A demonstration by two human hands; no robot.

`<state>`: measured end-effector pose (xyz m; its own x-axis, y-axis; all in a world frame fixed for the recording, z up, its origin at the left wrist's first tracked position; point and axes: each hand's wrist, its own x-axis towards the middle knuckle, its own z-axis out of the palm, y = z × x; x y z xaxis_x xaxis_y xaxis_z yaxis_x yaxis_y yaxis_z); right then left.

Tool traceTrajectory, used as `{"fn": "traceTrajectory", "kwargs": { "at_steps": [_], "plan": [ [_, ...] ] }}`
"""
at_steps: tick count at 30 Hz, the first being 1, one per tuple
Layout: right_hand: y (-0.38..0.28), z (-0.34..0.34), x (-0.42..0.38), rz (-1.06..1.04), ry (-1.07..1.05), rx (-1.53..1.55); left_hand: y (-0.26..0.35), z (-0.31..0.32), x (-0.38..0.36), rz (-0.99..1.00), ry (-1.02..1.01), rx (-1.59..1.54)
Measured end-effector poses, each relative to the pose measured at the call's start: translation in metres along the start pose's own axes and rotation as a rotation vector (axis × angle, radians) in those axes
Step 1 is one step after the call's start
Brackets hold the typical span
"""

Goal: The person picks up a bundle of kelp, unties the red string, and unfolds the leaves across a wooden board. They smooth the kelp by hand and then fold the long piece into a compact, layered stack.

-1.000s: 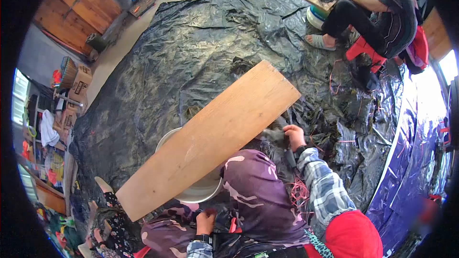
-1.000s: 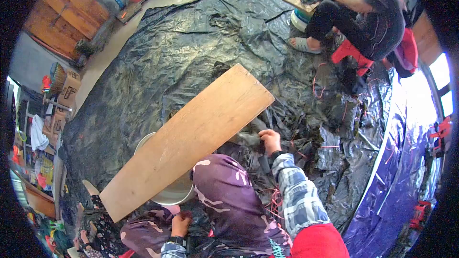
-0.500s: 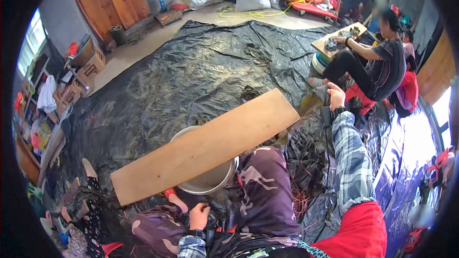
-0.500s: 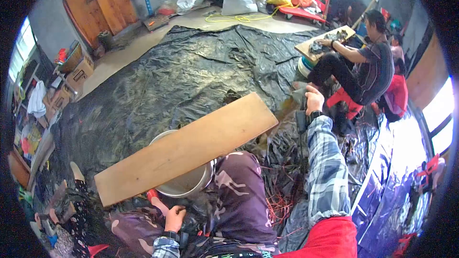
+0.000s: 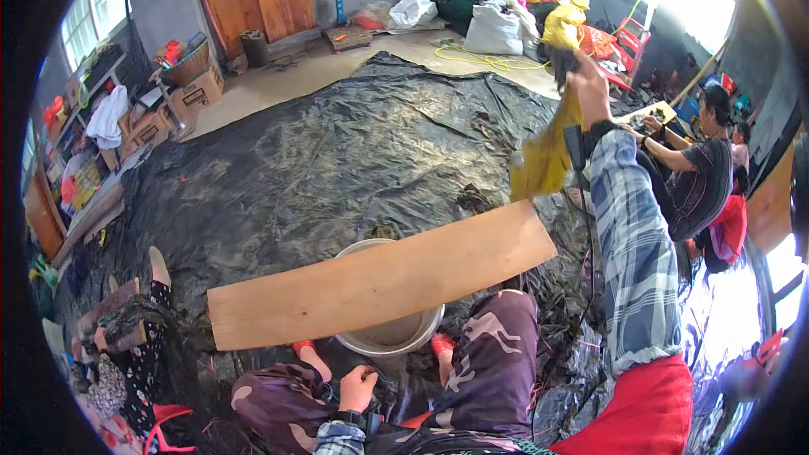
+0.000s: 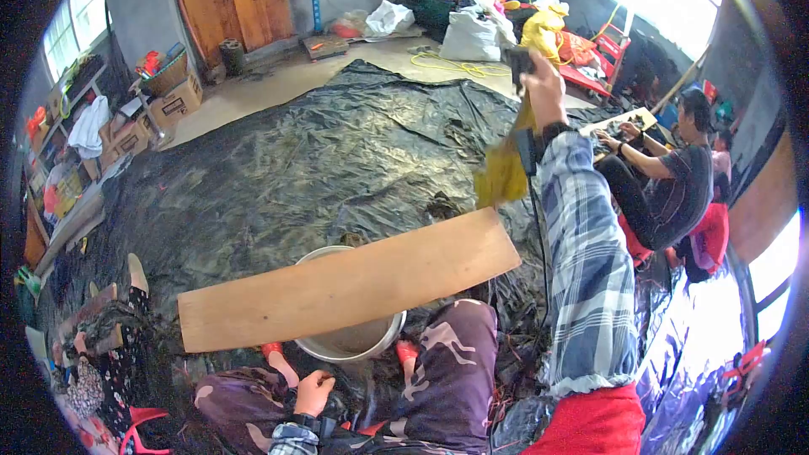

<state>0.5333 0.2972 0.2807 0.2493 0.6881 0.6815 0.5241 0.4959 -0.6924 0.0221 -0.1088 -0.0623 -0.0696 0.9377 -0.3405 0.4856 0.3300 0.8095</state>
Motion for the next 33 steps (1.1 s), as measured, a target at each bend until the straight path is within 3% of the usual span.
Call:
{"fn": "traceTrajectory", "kwargs": {
  "at_steps": [3, 5, 6, 8, 10, 11, 12, 14, 19, 21, 22, 25, 29, 31, 33],
  "plan": [
    [-0.090, 0.043, 0.020, -0.165, 0.006, 0.057, 0.007, -0.005, 0.004, -0.037, -0.024, 0.016],
    [-0.132, 0.072, 0.018, -0.141, -0.108, 0.534, 0.013, -0.005, 0.004, -0.033, 0.007, -0.010],
    [-0.152, 0.086, 0.011, -0.139, -0.116, 0.542, 0.013, -0.004, 0.005, 0.007, 0.046, -0.022],
    [-0.188, 0.110, -0.023, -0.088, -0.243, 0.873, 0.001, 0.000, 0.010, 0.023, 0.072, -0.091],
    [-0.218, 0.129, -0.075, -0.015, -0.308, 1.020, -0.002, 0.002, 0.011, 0.041, 0.089, -0.140],
    [-0.227, 0.131, -0.103, 0.120, -0.356, 0.961, 0.000, 0.001, 0.010, 0.066, 0.095, -0.182],
    [-0.229, 0.139, -0.134, 0.242, -0.380, 1.233, 0.016, -0.007, 0.006, 0.078, 0.095, -0.124],
    [-0.230, 0.151, -0.198, 0.431, -0.411, 1.364, 0.014, -0.006, 0.007, 0.054, 0.090, -0.268],
    [-0.219, 0.156, -0.360, 1.004, -0.481, 1.462, 0.050, -0.030, -0.004, -0.106, -0.064, -0.799],
    [-0.204, 0.150, -0.412, 1.056, -0.502, 1.558, 0.059, -0.036, -0.003, -0.181, -0.082, -1.042],
    [-0.216, 0.141, -0.421, 1.148, -0.462, 1.461, 0.062, -0.039, 0.000, -0.253, -0.113, -1.114],
    [-0.212, 0.120, -0.459, 1.305, -0.436, 1.297, 0.069, -0.042, -0.001, -0.221, -0.241, -1.356],
    [-0.188, 0.098, -0.497, 1.447, -0.373, 1.196, 0.043, -0.032, 0.003, -0.161, -0.273, -1.385],
    [-0.176, 0.096, -0.514, 1.504, -0.332, 1.115, 0.062, -0.034, -0.006, -0.254, -0.076, -1.011],
    [-0.164, 0.094, -0.529, 1.507, -0.351, 1.097, 0.069, -0.026, -0.012, -0.237, -0.022, -0.910]
  ]
}}
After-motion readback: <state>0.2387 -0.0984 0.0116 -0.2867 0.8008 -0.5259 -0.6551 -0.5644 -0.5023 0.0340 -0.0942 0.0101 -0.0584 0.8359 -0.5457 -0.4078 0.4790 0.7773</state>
